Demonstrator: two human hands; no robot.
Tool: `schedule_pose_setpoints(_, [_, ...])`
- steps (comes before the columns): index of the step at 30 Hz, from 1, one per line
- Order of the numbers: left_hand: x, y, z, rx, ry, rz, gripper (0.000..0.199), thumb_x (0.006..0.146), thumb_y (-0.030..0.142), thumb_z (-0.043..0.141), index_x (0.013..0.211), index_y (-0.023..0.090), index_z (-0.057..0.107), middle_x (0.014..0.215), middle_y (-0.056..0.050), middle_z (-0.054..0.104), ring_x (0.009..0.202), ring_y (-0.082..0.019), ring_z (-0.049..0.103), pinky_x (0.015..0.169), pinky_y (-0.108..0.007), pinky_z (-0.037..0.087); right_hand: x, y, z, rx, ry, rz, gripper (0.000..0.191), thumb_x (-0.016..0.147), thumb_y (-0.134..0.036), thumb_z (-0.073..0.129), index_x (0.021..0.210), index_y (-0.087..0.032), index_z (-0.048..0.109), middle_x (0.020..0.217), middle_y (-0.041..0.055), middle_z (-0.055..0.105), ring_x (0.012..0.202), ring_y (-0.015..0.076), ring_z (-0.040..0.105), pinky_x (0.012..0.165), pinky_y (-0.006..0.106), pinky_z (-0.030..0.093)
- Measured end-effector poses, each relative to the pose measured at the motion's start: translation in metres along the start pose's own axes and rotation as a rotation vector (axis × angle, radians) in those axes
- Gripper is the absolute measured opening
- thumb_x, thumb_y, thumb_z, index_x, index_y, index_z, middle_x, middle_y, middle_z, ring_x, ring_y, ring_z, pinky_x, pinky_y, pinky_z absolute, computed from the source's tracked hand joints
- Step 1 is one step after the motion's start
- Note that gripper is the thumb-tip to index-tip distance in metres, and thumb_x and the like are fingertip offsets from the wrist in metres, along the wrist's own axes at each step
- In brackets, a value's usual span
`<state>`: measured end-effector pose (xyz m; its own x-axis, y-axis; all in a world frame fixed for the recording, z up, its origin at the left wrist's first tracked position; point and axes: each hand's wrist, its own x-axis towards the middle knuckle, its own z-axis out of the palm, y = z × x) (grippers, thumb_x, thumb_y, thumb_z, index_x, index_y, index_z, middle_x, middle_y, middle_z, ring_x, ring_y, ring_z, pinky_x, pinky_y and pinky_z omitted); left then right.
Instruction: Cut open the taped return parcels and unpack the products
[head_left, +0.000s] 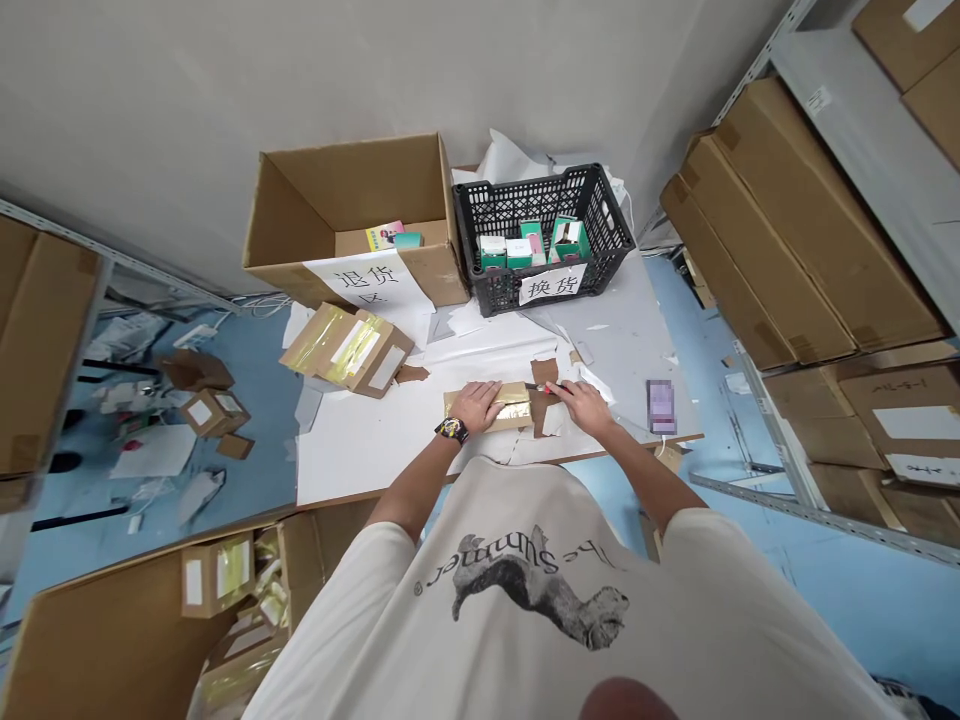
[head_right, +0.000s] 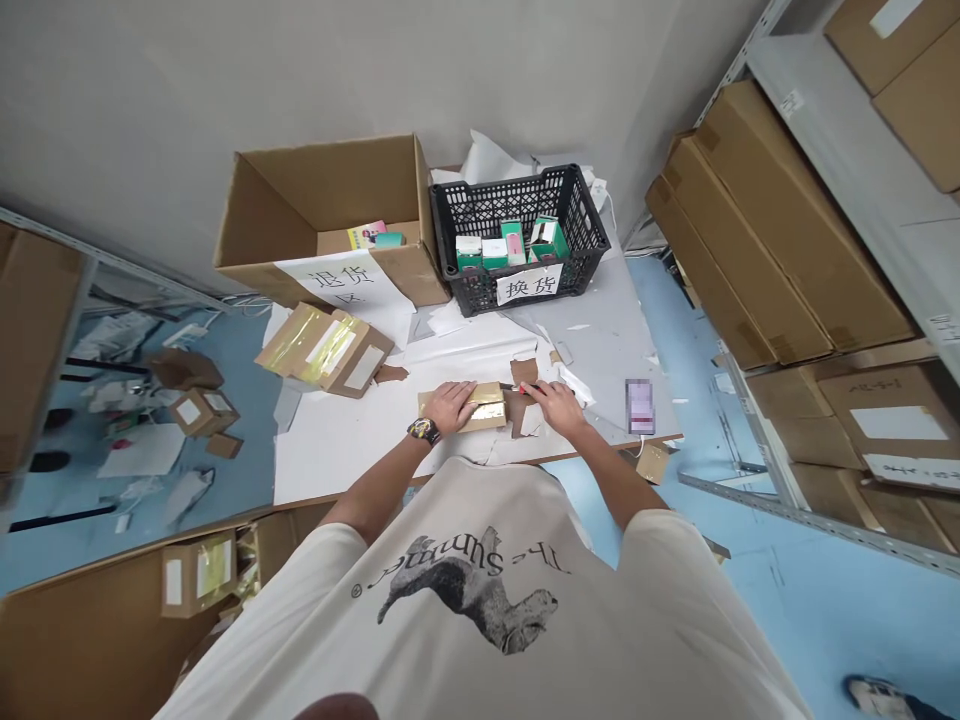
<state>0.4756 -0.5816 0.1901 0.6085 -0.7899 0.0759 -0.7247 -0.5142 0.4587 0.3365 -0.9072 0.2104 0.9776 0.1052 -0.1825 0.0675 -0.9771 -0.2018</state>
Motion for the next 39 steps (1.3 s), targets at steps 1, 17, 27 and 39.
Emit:
schedule_pose_setpoints(1, [-0.002, 0.004, -0.003, -0.008, 0.001, 0.003, 0.055, 0.114, 0.046, 0.052, 0.160, 0.021, 0.067, 0.151, -0.018, 0.075, 0.135, -0.036, 0.070, 0.123, -0.058, 0.048, -0.001, 0.005, 0.000, 0.053, 0.014, 0.028, 0.071, 0.109, -0.010, 0.039, 0.173, -0.033, 0.058, 0.148, 0.0131, 0.073, 0.119, 0.0326, 0.064, 0.108, 0.046, 0.051])
schedule_pose_setpoints(17, [0.003, 0.050, 0.000, -0.090, -0.272, -0.292, 0.059, 0.082, 0.045, 0.098, 0.134, 0.030, 0.073, 0.137, -0.010, 0.072, 0.132, -0.038, 0.062, 0.115, -0.055, 0.041, -0.040, -0.012, -0.004, 0.834, -0.116, 0.313, 0.049, 0.109, -0.041, 0.051, 0.144, -0.021, 0.079, 0.094, 0.0039, 0.083, 0.075, 0.0206, 0.072, 0.076, 0.030, 0.056])
schedule_pose_setpoints(27, [0.008, 0.057, 0.004, -0.109, -0.251, -0.362, 0.055, 0.074, 0.037, 0.099, 0.122, 0.027, 0.073, 0.133, -0.009, 0.068, 0.130, -0.038, 0.059, 0.113, -0.056, 0.038, 0.025, 0.017, -0.040, 0.677, -0.333, 0.095, 0.041, 0.108, -0.043, 0.066, 0.136, -0.021, 0.086, 0.092, 0.0048, 0.084, 0.075, 0.0186, 0.067, 0.074, 0.026, 0.048])
schedule_pose_setpoints(39, [0.010, 0.057, 0.004, -0.179, -0.216, -0.357, 0.048, 0.067, 0.031, 0.097, 0.108, 0.028, 0.072, 0.149, -0.006, 0.066, 0.131, -0.038, 0.058, 0.111, -0.057, 0.037, 0.081, 0.039, -0.046, 0.751, -0.682, 0.033, 0.046, 0.090, -0.048, 0.083, 0.125, -0.020, 0.091, 0.069, 0.0000, 0.073, 0.055, 0.0129, 0.052, 0.058, 0.026, 0.042])
